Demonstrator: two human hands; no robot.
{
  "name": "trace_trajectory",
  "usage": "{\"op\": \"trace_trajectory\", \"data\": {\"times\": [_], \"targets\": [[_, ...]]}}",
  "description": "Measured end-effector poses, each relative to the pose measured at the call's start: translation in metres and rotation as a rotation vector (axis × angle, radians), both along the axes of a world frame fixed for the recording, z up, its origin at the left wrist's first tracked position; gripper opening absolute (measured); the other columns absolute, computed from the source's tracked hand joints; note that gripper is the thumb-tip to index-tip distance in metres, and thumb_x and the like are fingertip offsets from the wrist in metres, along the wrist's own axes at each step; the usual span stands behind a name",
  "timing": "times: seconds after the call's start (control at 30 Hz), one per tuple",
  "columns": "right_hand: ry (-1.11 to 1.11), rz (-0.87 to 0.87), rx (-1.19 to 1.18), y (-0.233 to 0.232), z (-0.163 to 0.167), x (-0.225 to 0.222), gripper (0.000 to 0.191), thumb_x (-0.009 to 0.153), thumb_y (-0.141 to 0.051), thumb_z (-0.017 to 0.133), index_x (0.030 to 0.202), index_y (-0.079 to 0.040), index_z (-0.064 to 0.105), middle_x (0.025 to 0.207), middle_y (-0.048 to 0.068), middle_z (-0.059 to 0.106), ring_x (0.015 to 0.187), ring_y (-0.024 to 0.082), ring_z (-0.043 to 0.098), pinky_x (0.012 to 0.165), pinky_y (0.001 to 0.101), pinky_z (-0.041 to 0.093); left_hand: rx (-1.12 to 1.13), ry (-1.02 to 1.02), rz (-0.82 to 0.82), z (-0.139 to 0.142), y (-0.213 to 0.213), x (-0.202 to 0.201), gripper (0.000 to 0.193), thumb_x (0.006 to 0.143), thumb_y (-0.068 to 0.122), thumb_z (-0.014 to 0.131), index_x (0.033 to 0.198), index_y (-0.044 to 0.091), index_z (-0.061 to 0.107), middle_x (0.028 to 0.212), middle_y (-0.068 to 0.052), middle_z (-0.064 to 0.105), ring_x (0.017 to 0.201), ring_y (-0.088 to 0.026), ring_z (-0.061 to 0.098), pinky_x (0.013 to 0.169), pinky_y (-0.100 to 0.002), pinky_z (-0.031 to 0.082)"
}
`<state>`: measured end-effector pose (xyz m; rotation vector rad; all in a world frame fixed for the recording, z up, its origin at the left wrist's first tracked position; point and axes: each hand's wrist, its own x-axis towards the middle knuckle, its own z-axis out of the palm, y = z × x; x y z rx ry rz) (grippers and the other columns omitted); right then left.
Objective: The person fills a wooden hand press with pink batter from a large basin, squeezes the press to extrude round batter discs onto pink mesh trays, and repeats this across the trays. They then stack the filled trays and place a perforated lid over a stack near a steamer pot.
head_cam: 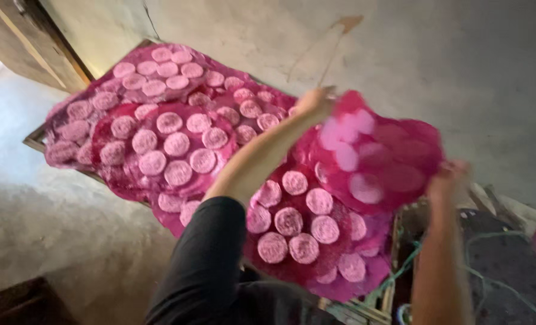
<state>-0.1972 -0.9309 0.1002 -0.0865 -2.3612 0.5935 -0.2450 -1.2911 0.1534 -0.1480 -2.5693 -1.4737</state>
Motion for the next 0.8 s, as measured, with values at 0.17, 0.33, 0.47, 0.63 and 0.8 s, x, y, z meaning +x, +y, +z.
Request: {"op": "trace_trajectory", "data": {"times": [0.17,0.33,0.47,0.63,0.8], "targets": [[-0.005,0.12,-0.092,-0.144,-0.024,-0.017,0.038,0.103,-0.02,0.064,0.129,0.003,0.047,0.116,0.028,0.06,0.103,0.038,0.062,0.09,0.0493,0.052,-0.309,-0.002,0.385,-0.02,-0.142,0.032,0.054,0.096,0.049,0.059,0.137,0.016,0.054,0.131,-0.017,0.06,0.115,-0.036,0.062,0.091,-0.049,0.055],[-0.02,0.088,-0.127,-0.167,-0.063,0.029,0.052,0.092,-0.013,0.07,0.136,0.005,0.048,0.119,0.023,0.056,0.108,0.036,0.056,0.089,0.0491,0.05,-0.156,0.18,0.381,-0.049,-0.16,0.042,0.044,0.103,0.032,0.058,0.141,0.011,0.049,0.135,-0.023,0.049,0.11,-0.039,0.063,0.087,-0.05,0.055],[0.11,-0.062,-0.364,-0.107,-0.077,0.11,0.042,0.091,-0.005,0.065,0.132,-0.002,0.055,0.123,0.02,0.051,0.108,0.033,0.057,0.083,0.0422,0.054,-0.026,0.199,-0.033,-0.079,-0.078,0.041,0.033,0.101,0.024,0.057,0.13,0.009,0.055,0.122,-0.016,0.063,0.101,-0.03,0.07,0.083,-0.045,0.056],[0.28,-0.498,-0.332,0.025,-0.08,0.22,0.035,0.096,-0.001,0.064,0.13,-0.003,0.057,0.127,0.017,0.05,0.113,0.031,0.057,0.091,0.0435,0.052,0.16,0.158,-0.558,-0.111,0.079,0.065,0.033,0.093,0.017,0.062,0.125,0.007,0.061,0.11,-0.012,0.072,0.101,-0.024,0.07,0.089,-0.039,0.054],[0.296,-0.892,-0.334,0.13,-0.085,0.322,0.036,0.088,-0.003,0.07,0.121,0.002,0.058,0.112,0.02,0.053,0.098,0.033,0.058,0.087,0.046,0.051,0.281,-0.118,-0.857,-0.132,0.213,0.109,0.032,0.097,0.021,0.064,0.126,0.006,0.064,0.109,-0.011,0.072,0.098,-0.018,0.068,0.089,-0.033,0.054]]}}
